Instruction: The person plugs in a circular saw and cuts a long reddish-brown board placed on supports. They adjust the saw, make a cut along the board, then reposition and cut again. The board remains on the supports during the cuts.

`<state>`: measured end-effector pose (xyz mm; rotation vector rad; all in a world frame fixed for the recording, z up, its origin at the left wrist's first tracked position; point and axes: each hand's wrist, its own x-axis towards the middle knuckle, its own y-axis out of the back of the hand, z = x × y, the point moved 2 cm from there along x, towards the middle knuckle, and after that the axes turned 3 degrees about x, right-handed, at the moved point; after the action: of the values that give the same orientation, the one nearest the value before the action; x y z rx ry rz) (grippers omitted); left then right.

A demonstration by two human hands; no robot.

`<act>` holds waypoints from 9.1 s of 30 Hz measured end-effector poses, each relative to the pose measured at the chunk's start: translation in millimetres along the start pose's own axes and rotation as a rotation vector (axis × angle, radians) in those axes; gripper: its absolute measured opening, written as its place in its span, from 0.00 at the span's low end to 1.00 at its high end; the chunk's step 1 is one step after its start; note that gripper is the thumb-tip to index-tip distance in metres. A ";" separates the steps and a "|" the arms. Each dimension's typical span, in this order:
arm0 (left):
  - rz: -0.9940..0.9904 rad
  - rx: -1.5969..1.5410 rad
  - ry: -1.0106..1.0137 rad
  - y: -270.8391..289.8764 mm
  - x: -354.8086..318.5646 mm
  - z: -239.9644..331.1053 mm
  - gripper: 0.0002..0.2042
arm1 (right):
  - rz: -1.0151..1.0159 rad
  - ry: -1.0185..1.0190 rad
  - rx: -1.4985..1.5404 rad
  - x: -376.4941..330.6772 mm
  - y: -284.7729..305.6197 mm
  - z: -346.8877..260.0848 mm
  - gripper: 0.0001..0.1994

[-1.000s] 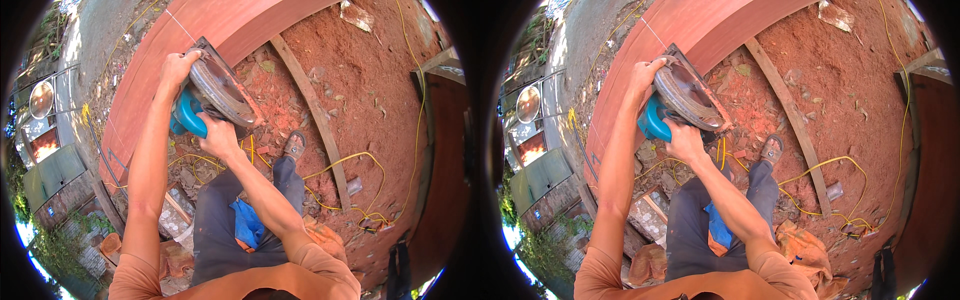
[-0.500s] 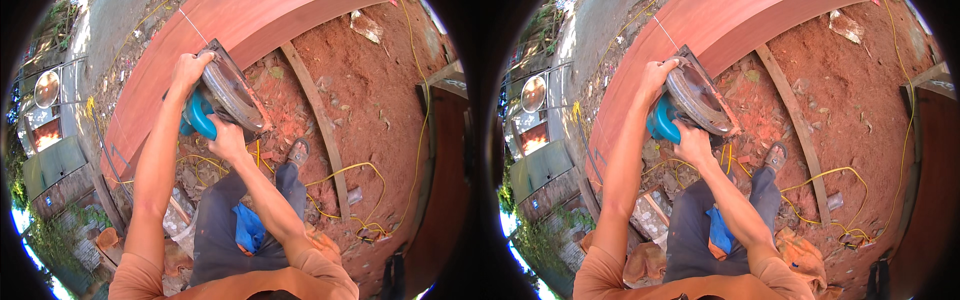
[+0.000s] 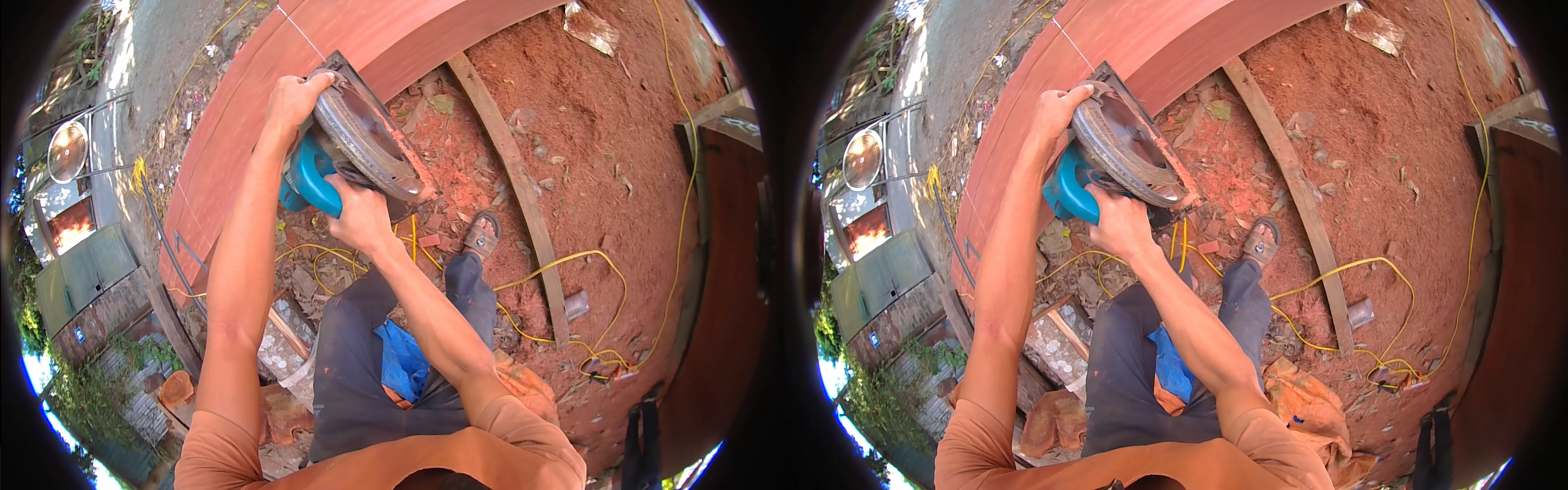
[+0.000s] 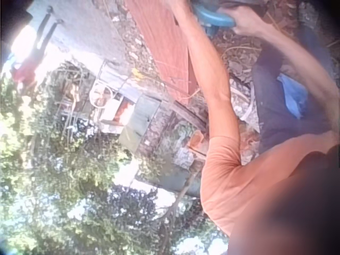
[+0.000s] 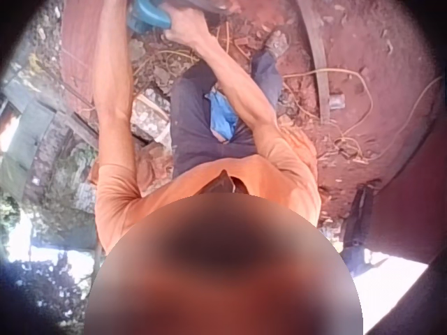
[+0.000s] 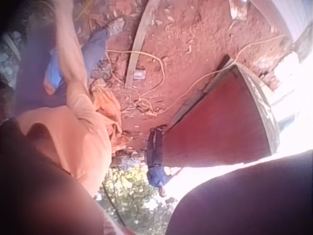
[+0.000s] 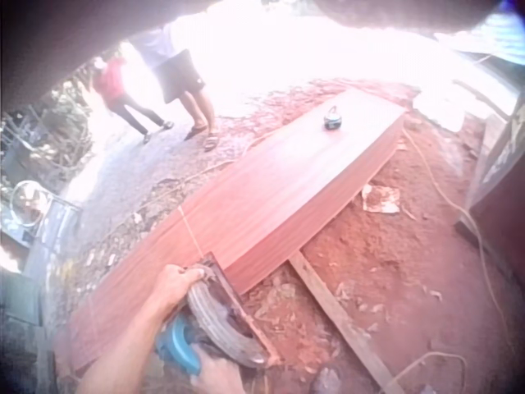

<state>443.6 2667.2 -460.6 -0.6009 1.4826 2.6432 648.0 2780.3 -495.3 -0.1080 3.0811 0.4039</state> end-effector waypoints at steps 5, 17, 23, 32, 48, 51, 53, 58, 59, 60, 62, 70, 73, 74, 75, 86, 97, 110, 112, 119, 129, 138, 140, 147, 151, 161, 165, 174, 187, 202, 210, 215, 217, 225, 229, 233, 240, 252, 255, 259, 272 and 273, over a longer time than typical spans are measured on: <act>-0.024 0.017 0.012 1.1 2.2 -0.8 0.27 | 0.004 0.006 0.012 0.5 0.4 -1.0 0.23; -0.045 0.084 -0.001 5.3 -1.9 7.1 0.30 | -0.088 -0.087 -0.009 3.2 1.9 -2.2 0.24; -0.015 0.155 0.015 4.6 -2.4 8.1 0.32 | -0.119 -0.105 0.006 4.8 4.2 -2.7 0.24; 0.029 0.141 -0.032 1.4 0.8 3.9 0.29 | -0.105 -0.092 -0.019 3.6 3.2 -1.3 0.25; -0.003 0.129 0.031 1.2 -3.5 7.2 0.32 | -0.080 -0.085 0.000 5.4 4.2 -1.9 0.23; 0.004 0.097 0.009 -0.4 0.5 2.1 0.33 | -0.092 -0.094 0.003 5.2 4.0 -1.6 0.22; -0.004 0.102 -0.002 -0.1 2.4 0.7 0.33 | -0.076 -0.082 0.020 5.7 3.2 -1.4 0.22; -0.014 0.093 -0.016 2.0 2.3 3.2 0.33 | -0.068 -0.060 0.013 6.8 2.5 -0.8 0.23; -0.012 0.099 -0.013 2.8 1.9 3.8 0.33 | -0.072 -0.061 0.011 6.8 2.5 -0.8 0.23; -0.010 0.106 -0.012 3.3 2.2 4.5 0.33 | -0.083 -0.071 0.002 7.1 2.5 -0.7 0.23; -0.014 0.086 -0.009 3.7 2.2 4.2 0.33 | -0.095 -0.077 -0.010 7.1 2.2 -1.1 0.23; -0.022 0.050 -0.011 2.5 9.4 -3.1 0.31 | -0.061 -0.050 -0.016 7.9 0.6 -1.4 0.23; -0.014 0.048 -0.025 2.6 10.4 -4.5 0.31 | -0.043 -0.024 -0.017 8.0 1.0 -1.3 0.22; -0.014 0.049 -0.025 2.9 10.4 -4.6 0.31 | -0.035 -0.014 -0.024 8.2 1.2 -1.5 0.22; -0.015 0.051 -0.024 3.1 10.3 -4.6 0.31 | -0.042 -0.020 -0.016 8.3 1.1 -1.5 0.22; -0.017 0.039 -0.024 7.7 7.0 1.2 0.31 | -0.061 -0.030 -0.008 11.4 2.4 -4.7 0.22; -0.023 0.007 0.003 10.9 3.6 8.7 0.28 | -0.100 -0.100 0.012 15.8 5.2 -9.1 0.21; -0.039 -0.010 0.044 14.8 2.9 13.9 0.26 | -0.101 -0.091 0.032 21.5 2.6 -8.6 0.20; -0.037 -0.029 0.045 14.6 3.3 12.8 0.26 | -0.102 -0.088 0.018 22.5 2.5 -9.0 0.20; -0.030 -0.043 0.010 13.7 10.9 7.7 0.27 | -0.109 -0.083 0.023 25.4 1.6 -8.8 0.20; -0.025 -0.018 -0.011 16.3 15.3 7.0 0.27 | -0.105 -0.084 0.025 28.9 0.2 -10.5 0.21; -0.034 0.001 0.001 18.0 18.3 7.2 0.28 | -0.111 -0.087 0.020 31.5 -0.2 -11.0 0.22; -0.027 0.009 -0.004 18.3 19.5 6.9 0.28 | -0.125 -0.104 0.022 32.0 -0.7 -11.3 0.22; -0.011 0.018 -0.005 19.0 24.9 3.0 0.29 | -0.101 -0.065 0.006 34.9 -3.0 -9.3 0.23; -0.015 0.002 -0.005 19.3 29.4 0.8 0.29 | -0.067 -0.023 0.009 36.9 -6.5 -7.2 0.25; -0.026 0.020 -0.009 22.9 36.8 -1.1 0.30 | -0.077 -0.069 0.012 43.0 -7.3 -11.7 0.21; -0.020 0.032 0.000 23.7 38.8 -0.6 0.29 | -0.096 -0.078 0.004 45.1 -7.6 -13.0 0.21; -0.044 0.042 0.016 27.7 40.6 1.2 0.30 | -0.027 0.012 0.002 48.1 -12.6 -8.8 0.26; -0.027 0.024 -0.027 26.8 50.4 -4.7 0.31 | -0.079 -0.037 -0.008 52.6 -16.2 -8.6 0.26; -0.016 0.009 -0.021 30.9 53.4 -0.6 0.30 | -0.042 0.002 0.000 60.4 -19.6 -8.9 0.23; -0.025 0.038 -0.030 32.0 60.0 -3.2 0.30 | -0.024 0.019 0.016 63.5 -21.1 -9.1 0.21; -0.025 0.002 -0.038 31.0 65.1 -9.0 0.31 | -0.007 0.045 0.029 65.8 -21.0 -9.4 0.22; -0.023 0.003 -0.037 30.6 67.9 -11.5 0.32 | 0.006 0.061 0.032 67.0 -20.5 -9.7 0.21; -0.063 -0.008 -0.008 31.5 76.0 -16.3 0.23 | -0.022 0.033 0.034 70.4 -21.0 -11.4 0.20; -0.060 -0.025 -0.011 33.5 75.6 -13.9 0.23 | -0.001 0.055 0.021 73.3 -21.7 -12.1 0.20; -0.057 -0.041 -0.007 35.6 74.0 -10.7 0.23 | -0.008 0.052 0.023 74.8 -22.4 -12.6 0.20; -0.049 -0.007 -0.002 36.9 78.6 -12.3 0.23 | -0.035 0.037 0.038 78.3 -24.0 -11.6 0.20; -0.045 -0.014 -0.025 37.8 81.9 -13.9 0.24 | -0.049 0.042 0.044 82.3 -26.3 -11.1 0.21; -0.034 0.006 -0.032 38.8 84.0 -14.3 0.24 | -0.043 0.049 0.047 83.6 -27.3 -11.4 0.21; -0.002 -0.020 -0.049 37.5 89.6 -16.6 0.30 | -0.015 0.076 0.045 87.0 -28.2 -11.8 0.21; -0.016 -0.004 -0.046 38.6 102.9 -25.2 0.32 | -0.039 0.063 0.053 93.1 -31.6 -12.2 0.20; -0.016 0.007 -0.034 38.6 103.2 -25.3 0.32 | -0.039 0.059 0.057 93.6 -32.0 -12.2 0.20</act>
<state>347.2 2610.7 -478.0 -0.5614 1.4708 2.6221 556.7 2740.3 -495.6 -0.1817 3.1396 0.3167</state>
